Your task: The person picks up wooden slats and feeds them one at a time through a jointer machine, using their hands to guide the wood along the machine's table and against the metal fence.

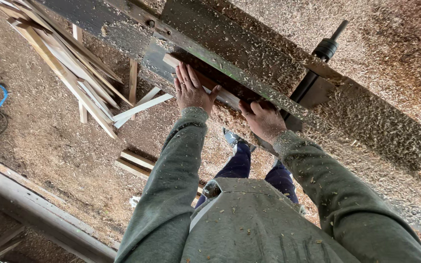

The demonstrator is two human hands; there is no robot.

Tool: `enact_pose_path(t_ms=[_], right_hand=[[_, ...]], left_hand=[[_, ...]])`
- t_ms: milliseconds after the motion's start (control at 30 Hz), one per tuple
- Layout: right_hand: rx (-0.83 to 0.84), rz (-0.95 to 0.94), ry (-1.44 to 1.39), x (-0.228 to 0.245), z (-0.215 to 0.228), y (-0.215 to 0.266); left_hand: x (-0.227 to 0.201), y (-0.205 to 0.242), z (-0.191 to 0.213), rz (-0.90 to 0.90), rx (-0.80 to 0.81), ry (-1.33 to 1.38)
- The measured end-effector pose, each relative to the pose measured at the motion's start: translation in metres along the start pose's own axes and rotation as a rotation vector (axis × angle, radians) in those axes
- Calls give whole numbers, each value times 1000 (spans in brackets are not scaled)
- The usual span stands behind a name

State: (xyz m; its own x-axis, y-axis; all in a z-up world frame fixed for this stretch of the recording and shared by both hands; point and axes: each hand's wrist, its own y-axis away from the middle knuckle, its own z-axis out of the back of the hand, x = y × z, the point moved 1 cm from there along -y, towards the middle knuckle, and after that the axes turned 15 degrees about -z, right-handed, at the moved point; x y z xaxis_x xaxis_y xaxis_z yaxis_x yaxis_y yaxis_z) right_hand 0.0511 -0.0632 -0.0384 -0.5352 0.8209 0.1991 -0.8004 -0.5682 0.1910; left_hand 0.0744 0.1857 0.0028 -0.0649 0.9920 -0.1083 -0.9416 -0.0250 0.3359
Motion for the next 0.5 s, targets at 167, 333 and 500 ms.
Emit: enact_pose_path(t_ms=[167,333,500], right_hand=[[38,-42,-127,15,4,-21],[105,-34,-94,40,9,-55],[275,-121,-172,62,10,-88]], left_hand=[[19,-12,7,28,41,6],[55,-20,22,52,55,-2],[87,-33,25,46,24,2]])
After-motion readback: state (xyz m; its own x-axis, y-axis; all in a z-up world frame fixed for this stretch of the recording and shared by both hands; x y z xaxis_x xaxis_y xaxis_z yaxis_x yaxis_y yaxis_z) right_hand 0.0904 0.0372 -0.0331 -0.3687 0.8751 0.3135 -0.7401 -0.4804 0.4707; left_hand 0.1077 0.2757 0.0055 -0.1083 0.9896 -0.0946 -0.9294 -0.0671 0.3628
